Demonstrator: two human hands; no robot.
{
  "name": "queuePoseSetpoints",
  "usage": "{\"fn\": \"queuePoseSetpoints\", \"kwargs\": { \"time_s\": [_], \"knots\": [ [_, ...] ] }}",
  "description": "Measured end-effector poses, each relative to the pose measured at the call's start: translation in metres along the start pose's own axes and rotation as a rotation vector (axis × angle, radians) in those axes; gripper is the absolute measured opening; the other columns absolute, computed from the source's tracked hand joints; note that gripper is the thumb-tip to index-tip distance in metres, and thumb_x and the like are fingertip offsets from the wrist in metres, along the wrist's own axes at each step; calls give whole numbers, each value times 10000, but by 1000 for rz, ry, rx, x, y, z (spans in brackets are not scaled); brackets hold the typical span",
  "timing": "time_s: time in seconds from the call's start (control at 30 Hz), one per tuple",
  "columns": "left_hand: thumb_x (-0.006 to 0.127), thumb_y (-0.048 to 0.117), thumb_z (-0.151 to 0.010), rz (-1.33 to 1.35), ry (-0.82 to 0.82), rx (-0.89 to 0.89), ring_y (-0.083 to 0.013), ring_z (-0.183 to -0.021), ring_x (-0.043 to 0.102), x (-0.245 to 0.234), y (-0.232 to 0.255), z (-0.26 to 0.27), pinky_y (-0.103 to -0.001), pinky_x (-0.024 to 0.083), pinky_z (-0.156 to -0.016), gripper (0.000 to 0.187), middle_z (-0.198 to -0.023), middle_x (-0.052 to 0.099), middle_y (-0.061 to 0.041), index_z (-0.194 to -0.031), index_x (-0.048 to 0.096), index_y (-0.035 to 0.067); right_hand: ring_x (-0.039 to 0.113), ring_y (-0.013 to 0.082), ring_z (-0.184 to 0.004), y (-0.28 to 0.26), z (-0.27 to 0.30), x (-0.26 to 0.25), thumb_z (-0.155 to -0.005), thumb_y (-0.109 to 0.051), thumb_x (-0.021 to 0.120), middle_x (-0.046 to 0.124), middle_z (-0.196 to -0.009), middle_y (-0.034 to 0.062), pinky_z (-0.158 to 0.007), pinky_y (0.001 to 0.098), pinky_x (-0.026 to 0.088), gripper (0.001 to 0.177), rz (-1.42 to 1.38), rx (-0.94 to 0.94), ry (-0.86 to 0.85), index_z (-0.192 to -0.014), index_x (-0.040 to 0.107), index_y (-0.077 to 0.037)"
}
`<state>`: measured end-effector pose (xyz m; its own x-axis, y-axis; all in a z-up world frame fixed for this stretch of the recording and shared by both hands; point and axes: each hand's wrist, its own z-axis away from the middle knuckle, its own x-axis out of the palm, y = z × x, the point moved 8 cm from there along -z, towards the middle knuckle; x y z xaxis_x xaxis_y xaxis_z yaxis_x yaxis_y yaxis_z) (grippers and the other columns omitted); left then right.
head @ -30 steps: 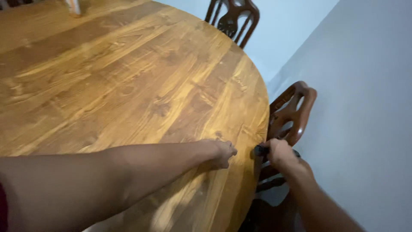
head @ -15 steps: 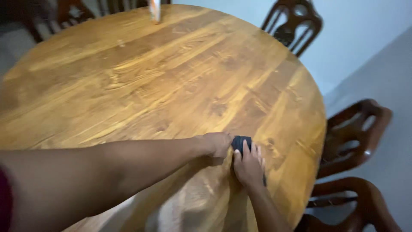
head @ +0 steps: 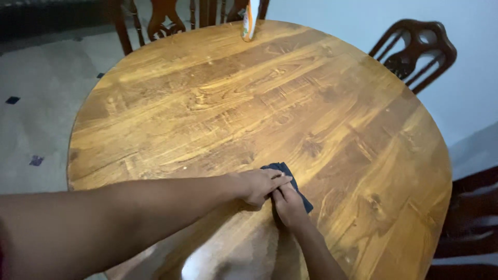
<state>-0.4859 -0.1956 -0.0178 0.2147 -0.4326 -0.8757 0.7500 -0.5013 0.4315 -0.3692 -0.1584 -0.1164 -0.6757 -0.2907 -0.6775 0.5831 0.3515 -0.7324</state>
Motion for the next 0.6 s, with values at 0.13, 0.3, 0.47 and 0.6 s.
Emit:
{"fn": "queuePoseSetpoints", "kwargs": {
  "time_s": [0.13,0.3,0.47,0.6],
  "knots": [
    [706,104,-702,23,107,63,-357,-1548,280,-10,-15,5,-395,273,-1253,1091,-1630,278,-250,-1625,136,-11,436,432,-1432,-73,11,-32,-967,-296,502,472,-1550,258,-1194,480,369,463,206,-100,225,-1374,602,-100],
    [732,180,-711,-13,117,96,-368,-1528,226,8,-25,-13,-426,247,-1212,1071,-1663,212,-236,-1598,156,15,193,469,-1457,-45,34,-3,-1009,-518,390,193,-1637,304,-1139,601,182,710,604,376,54,-1640,299,-205],
    [716,261,-770,-155,71,166,-377,-1550,251,24,-16,-20,-419,250,-1261,1003,-1654,248,-269,-1586,219,-41,193,429,-1537,-27,46,8,-1041,-514,296,213,-1660,234,-1207,590,183,615,586,349,4,-1592,295,-242],
    [629,307,-807,-144,-39,85,-331,-1562,223,33,-21,-27,-424,205,-1263,981,-1677,214,-206,-1611,166,-10,213,431,-1519,-16,37,7,-1023,-490,322,221,-1660,227,-1211,579,187,688,626,155,95,-1612,245,-143]
  ]
}}
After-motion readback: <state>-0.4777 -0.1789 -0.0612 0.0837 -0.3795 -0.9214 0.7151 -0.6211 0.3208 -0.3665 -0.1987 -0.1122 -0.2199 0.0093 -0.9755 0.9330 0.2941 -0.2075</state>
